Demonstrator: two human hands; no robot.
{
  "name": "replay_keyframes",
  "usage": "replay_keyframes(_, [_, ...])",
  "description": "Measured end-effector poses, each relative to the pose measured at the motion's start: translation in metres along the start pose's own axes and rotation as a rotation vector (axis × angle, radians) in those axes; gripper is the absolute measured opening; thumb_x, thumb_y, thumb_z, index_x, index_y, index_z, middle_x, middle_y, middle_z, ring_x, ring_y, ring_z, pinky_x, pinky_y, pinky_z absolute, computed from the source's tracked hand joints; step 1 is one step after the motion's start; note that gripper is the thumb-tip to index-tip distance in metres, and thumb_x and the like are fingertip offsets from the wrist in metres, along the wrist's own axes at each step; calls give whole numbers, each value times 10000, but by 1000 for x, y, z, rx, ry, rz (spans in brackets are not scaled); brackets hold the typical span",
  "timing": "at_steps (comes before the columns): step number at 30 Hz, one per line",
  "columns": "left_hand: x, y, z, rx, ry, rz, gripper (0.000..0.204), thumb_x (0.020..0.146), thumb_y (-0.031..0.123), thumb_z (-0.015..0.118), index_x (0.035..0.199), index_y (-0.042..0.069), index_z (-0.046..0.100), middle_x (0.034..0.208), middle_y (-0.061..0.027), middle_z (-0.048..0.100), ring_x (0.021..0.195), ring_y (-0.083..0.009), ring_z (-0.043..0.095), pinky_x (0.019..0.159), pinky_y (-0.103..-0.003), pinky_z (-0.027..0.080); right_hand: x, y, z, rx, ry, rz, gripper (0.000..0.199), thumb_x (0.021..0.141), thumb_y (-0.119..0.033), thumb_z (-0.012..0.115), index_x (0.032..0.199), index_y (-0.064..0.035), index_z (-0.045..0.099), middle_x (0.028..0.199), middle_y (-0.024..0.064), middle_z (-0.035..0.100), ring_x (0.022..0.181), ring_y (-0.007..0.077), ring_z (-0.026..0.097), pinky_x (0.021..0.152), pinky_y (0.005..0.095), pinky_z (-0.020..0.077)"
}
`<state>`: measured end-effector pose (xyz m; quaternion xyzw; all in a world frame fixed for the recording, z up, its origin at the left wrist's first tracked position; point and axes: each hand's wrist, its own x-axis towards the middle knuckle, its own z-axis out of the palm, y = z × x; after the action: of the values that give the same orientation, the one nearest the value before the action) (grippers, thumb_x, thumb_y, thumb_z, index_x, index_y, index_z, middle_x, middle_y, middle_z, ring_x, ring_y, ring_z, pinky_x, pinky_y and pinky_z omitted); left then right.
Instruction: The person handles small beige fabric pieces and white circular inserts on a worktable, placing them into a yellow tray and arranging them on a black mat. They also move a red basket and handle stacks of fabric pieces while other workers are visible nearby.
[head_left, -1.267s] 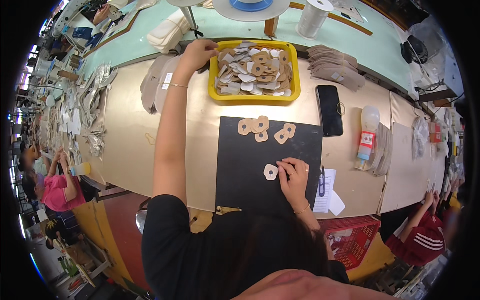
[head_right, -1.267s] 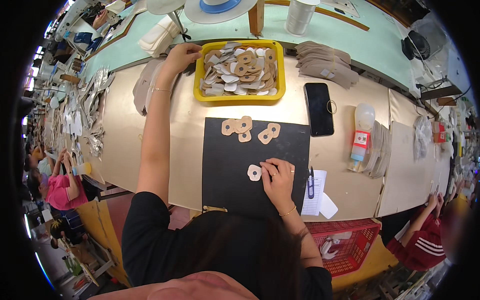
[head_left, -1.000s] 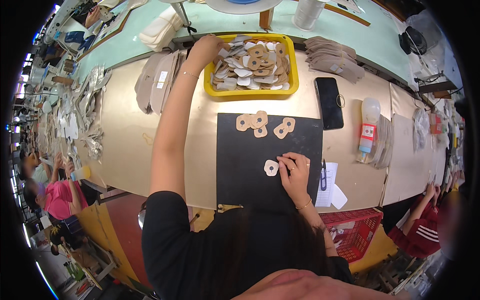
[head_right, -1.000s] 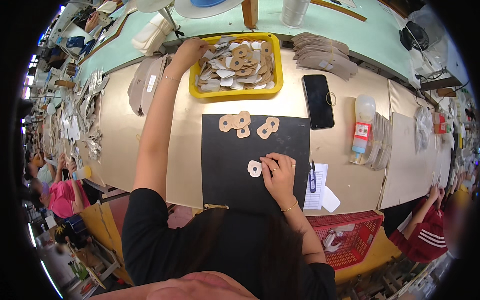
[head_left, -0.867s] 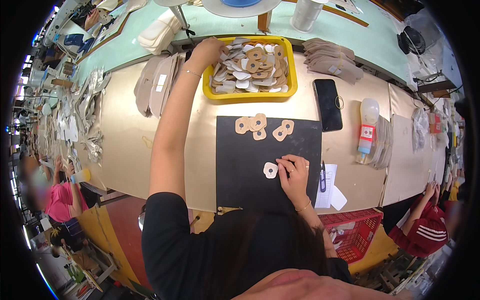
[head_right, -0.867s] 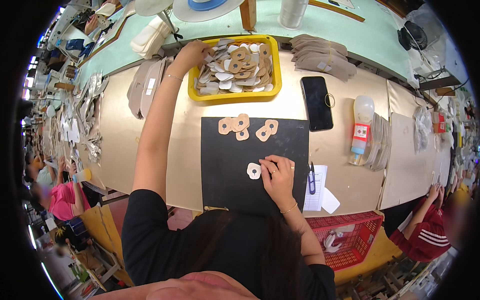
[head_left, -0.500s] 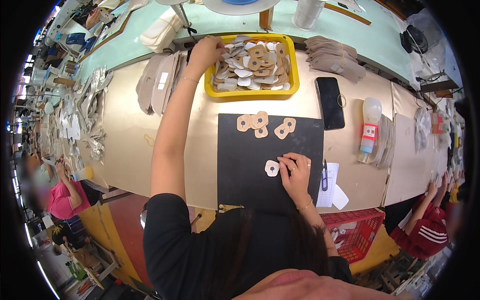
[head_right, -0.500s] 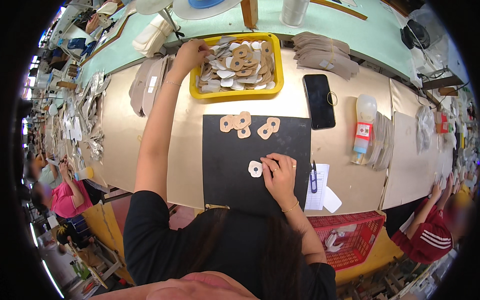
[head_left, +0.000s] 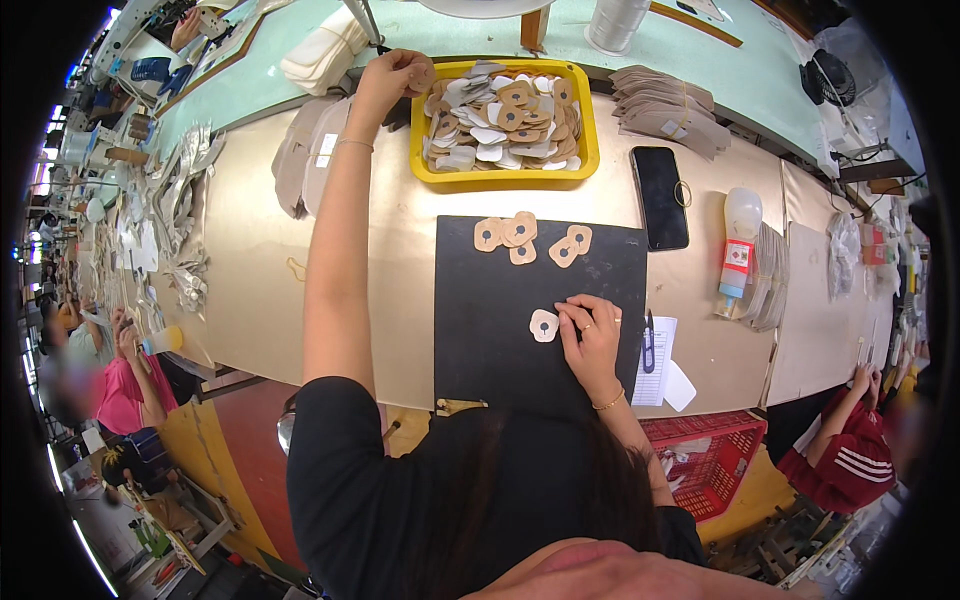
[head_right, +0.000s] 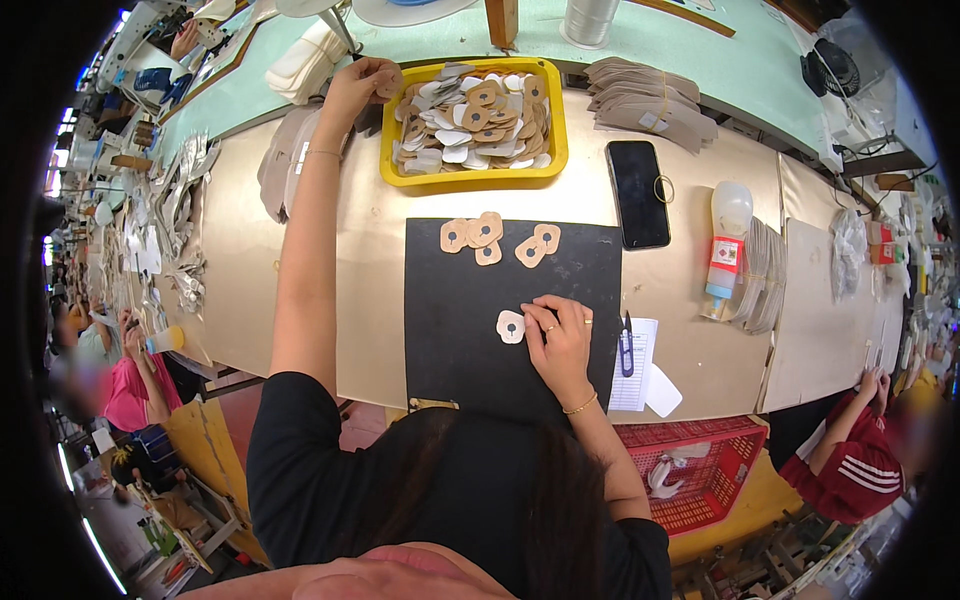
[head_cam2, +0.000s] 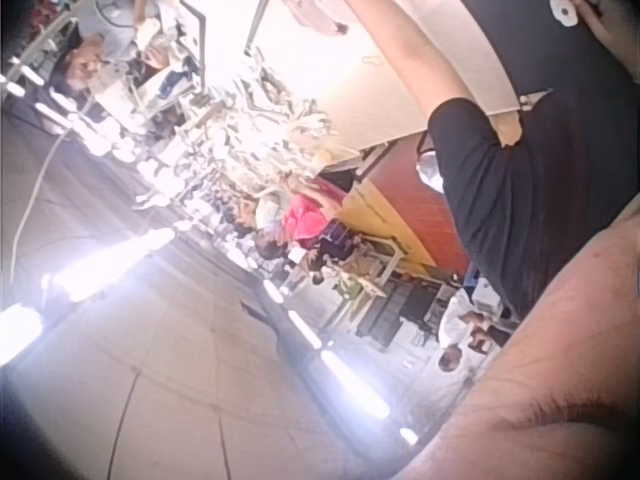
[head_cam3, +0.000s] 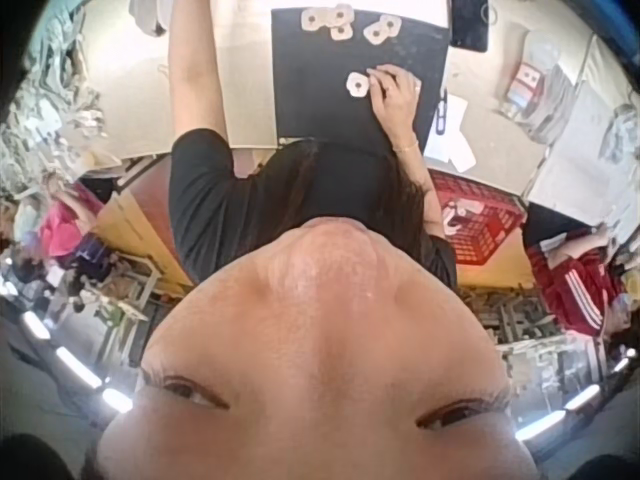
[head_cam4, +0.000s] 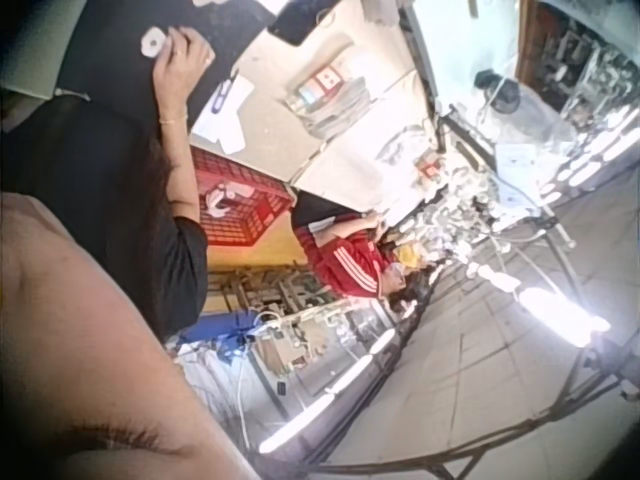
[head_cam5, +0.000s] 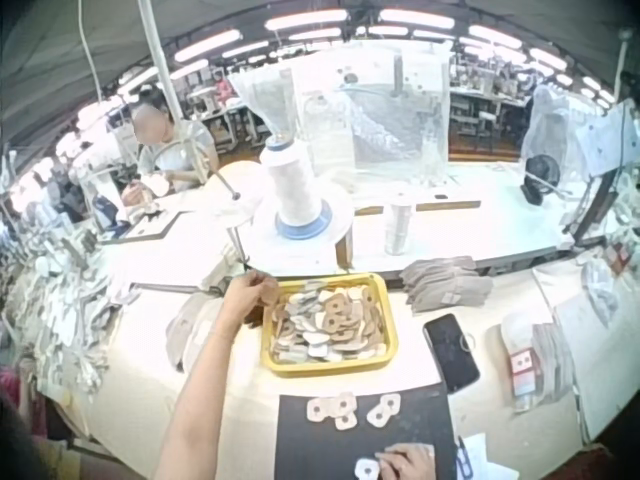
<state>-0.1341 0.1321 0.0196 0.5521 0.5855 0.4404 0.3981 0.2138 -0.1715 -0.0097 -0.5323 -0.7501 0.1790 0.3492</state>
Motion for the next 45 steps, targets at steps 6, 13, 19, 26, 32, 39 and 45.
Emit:
replay_keyframes(6, [-13, 7, -5, -97, -123, -173, 265, 892, 170, 626, 1101, 8, 605, 918, -68, 654, 679, -117, 594, 517, -218, 446, 0, 1, 0, -9, -3, -1, 136, 824, -69, 703, 960, -77, 706, 976, 39, 630, 914, 214, 586, 843, 362, 394])
replay_keyframes(13, [-24, 10, 2, -150, -212, -248, 260, 891, 192, 666, 1097, 48, 596, 882, -30, 650, 660, -86, 578, 503, -204, 398, 0, 1, 0, 1, 8, -4, 137, 824, -68, 702, 960, -81, 705, 982, 38, 630, 914, 213, 585, 845, 361, 394])
replay_keyframes(19, [-31, 28, 8, 45, -281, -190, 254, 895, 236, 682, 1070, 62, 621, 850, 7, 648, 689, -64, 594, 537, -194, 419, -1, 0, -1, 2, 1, 8, 123, 838, -54, 686, 958, -66, 710, 968, 53, 630, 912, 228, 585, 849, 364, 396])
replay_keyframes(26, [-22, 46, 15, 105, -331, -72, 321, 896, 205, 673, 1128, -13, 633, 824, -51, 663, 680, -90, 625, 545, -219, 496, -1, 1, 0, -4, 2, 5, 134, 824, -70, 700, 958, -75, 711, 975, 39, 630, 908, 218, 586, 842, 363, 396])
replay_keyframes(32, [-24, 52, 25, 146, -396, -115, 300, 908, 216, 655, 1130, 14, 645, 846, -46, 674, 645, -92, 624, 533, -216, 499, 0, 1, 0, 3, 12, 6, 131, 826, -63, 698, 956, -72, 713, 970, 43, 633, 904, 221, 588, 839, 362, 398])
replay_keyframes(39, [-26, 57, 68, 138, -559, -140, 347, 895, 169, 689, 1180, -11, 610, 831, -43, 646, 687, -83, 629, 568, -211, 544, -1, 1, -1, 20, 15, 8, 124, 829, -53, 688, 951, -63, 712, 969, 55, 632, 902, 232, 587, 835, 365, 401])
replay_keyframes(45, [-27, 61, 98, 473, -487, -176, 236, 783, 86, 720, 966, -37, 637, 730, -58, 644, 589, -115, 637, 531, -241, 539, -2, 4, 0, 12, 10, 6, 155, 807, -69, 709, 961, -82, 704, 978, 40, 628, 911, 222, 588, 843, 361, 402])
